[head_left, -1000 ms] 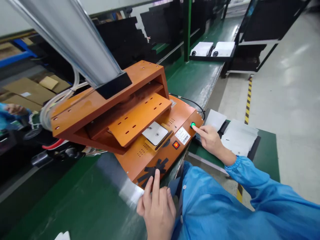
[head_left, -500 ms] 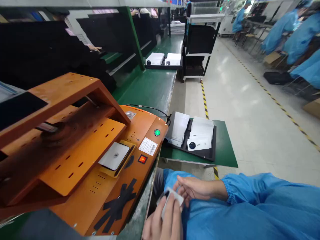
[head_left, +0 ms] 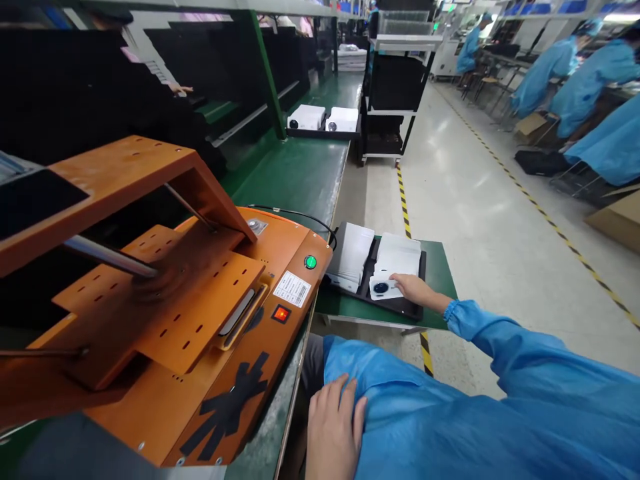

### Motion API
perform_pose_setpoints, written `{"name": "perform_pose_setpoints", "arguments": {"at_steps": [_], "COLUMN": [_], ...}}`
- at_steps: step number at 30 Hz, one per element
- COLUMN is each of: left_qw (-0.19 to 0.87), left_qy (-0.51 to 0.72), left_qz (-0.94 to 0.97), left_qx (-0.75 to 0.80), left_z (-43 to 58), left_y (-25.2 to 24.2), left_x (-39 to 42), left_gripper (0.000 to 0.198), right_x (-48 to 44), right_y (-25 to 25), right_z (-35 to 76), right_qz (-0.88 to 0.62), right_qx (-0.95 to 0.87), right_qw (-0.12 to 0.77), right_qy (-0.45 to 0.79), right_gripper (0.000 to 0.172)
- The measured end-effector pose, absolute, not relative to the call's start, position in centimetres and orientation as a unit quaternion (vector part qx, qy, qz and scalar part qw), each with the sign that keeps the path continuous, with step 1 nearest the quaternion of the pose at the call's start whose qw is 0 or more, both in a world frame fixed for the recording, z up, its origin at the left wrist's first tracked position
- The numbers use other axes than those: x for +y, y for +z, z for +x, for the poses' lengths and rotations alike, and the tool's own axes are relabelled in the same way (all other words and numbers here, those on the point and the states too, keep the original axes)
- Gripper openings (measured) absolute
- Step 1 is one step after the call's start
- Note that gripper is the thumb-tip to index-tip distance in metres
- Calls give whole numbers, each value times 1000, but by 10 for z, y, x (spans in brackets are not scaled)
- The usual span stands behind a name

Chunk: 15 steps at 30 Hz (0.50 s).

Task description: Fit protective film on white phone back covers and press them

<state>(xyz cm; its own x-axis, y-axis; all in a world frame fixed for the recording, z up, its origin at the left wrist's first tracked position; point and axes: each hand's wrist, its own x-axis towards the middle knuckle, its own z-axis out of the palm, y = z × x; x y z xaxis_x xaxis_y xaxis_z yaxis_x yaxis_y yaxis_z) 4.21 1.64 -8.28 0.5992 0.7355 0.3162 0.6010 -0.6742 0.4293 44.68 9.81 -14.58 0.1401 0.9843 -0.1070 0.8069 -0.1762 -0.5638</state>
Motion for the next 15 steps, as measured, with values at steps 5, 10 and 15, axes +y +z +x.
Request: {"name": "perform_pose_setpoints", "arguments": {"at_steps": [5,10,15], "left_qw": [193,212,222], "left_qy": [221,209,204], "left_qz": [864,856,857], "left_qx": [408,423,418], "left_z": [38,35,33], "left_y": [-92,-98,-103], "left_x": [8,6,8], "left_gripper": [20,19,20], "right_x": [95,101,137], "right_y": [-183,-197,-196], "right_z": [462,456,453], "right_qz": [-725,-686,-622], "right_qx": [-668,-724,-782], "right_qw": [102,43,-19], "right_qy": [133,62,40], "right_gripper": [38,48,94]}}
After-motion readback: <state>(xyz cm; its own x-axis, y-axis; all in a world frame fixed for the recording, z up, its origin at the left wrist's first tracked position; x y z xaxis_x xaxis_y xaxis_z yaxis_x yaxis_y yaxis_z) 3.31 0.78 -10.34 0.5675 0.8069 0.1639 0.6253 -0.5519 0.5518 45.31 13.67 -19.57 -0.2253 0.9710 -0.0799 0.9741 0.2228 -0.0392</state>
